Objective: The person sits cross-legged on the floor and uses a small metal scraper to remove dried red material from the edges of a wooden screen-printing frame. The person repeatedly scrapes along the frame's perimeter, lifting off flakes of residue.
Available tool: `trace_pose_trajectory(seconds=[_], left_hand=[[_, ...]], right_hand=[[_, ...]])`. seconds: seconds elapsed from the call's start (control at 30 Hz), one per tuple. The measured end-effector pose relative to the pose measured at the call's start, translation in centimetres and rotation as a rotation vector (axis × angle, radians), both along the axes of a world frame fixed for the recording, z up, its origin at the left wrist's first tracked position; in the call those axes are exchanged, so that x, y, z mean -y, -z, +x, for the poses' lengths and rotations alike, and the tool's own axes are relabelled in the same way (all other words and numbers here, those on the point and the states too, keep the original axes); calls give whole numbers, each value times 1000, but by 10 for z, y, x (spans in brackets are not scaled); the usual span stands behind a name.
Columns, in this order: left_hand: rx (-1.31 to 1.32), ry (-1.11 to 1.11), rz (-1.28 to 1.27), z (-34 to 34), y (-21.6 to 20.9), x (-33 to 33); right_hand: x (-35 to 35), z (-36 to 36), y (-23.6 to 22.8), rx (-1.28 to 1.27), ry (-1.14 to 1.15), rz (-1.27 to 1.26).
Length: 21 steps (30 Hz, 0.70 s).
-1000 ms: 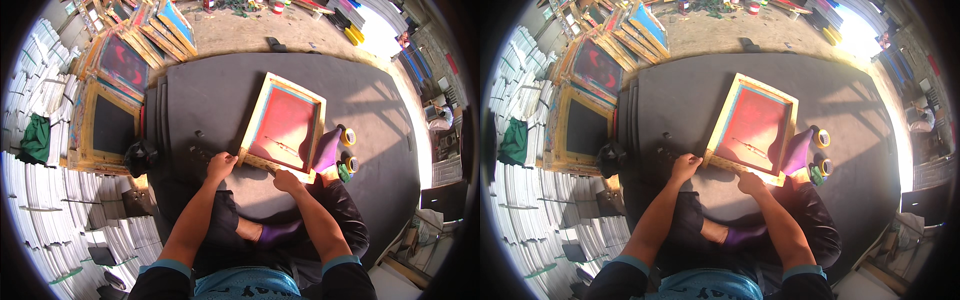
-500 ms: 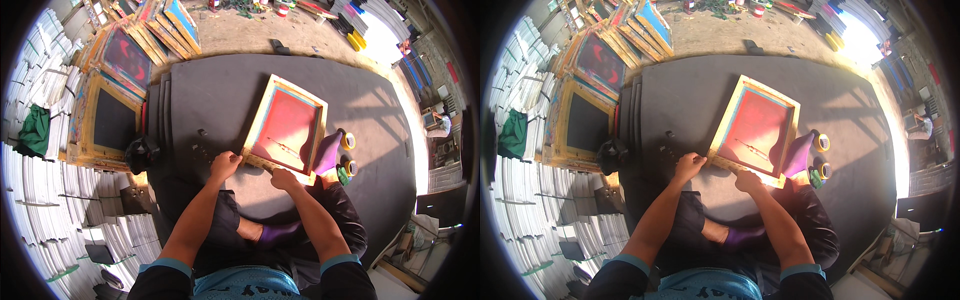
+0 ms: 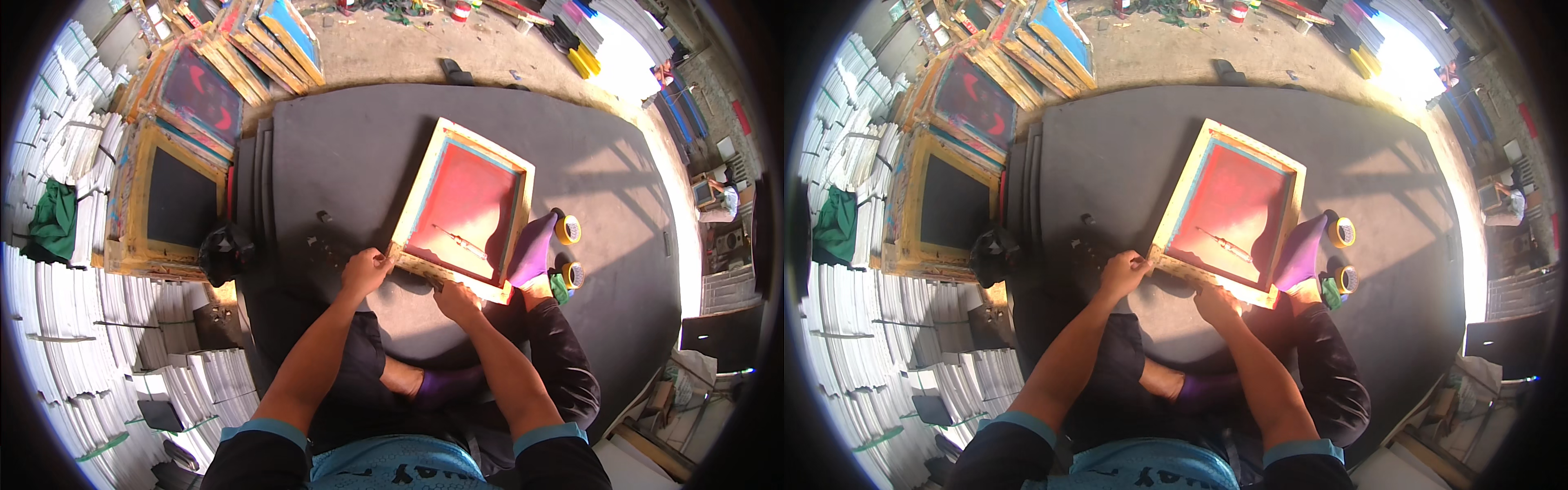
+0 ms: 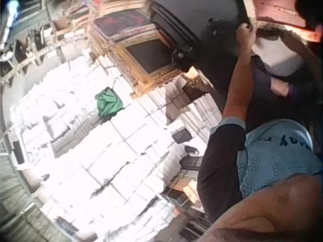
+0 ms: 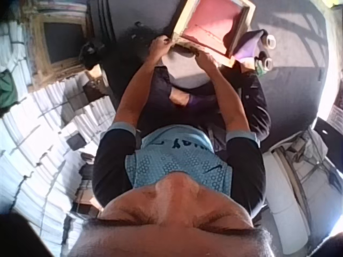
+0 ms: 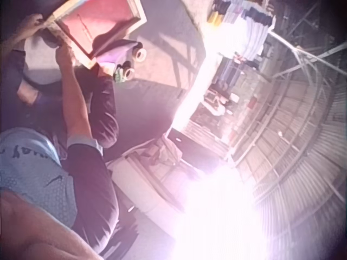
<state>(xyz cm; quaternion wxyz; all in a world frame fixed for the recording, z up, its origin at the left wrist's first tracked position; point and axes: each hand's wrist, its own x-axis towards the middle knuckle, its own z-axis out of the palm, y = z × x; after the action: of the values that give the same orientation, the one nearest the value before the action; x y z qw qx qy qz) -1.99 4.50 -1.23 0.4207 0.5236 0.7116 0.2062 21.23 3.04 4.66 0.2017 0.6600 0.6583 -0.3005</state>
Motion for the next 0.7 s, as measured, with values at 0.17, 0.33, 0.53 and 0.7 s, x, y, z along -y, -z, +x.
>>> trace_pose_trajectory(seconds=[0.17,0.33,0.53,0.7], left_hand=[[-13,9,3,1,1,2],[10,-17,47,1,5,2],[-2,-13,116,-1,12,1],[134,14,93,-17,15,7]], right_hand=[[10,6,20,-133,115,86],[21,19,68,-217,126,223],[32,15,58,-439,195,336],[42,-24,39,-617,349,7]])
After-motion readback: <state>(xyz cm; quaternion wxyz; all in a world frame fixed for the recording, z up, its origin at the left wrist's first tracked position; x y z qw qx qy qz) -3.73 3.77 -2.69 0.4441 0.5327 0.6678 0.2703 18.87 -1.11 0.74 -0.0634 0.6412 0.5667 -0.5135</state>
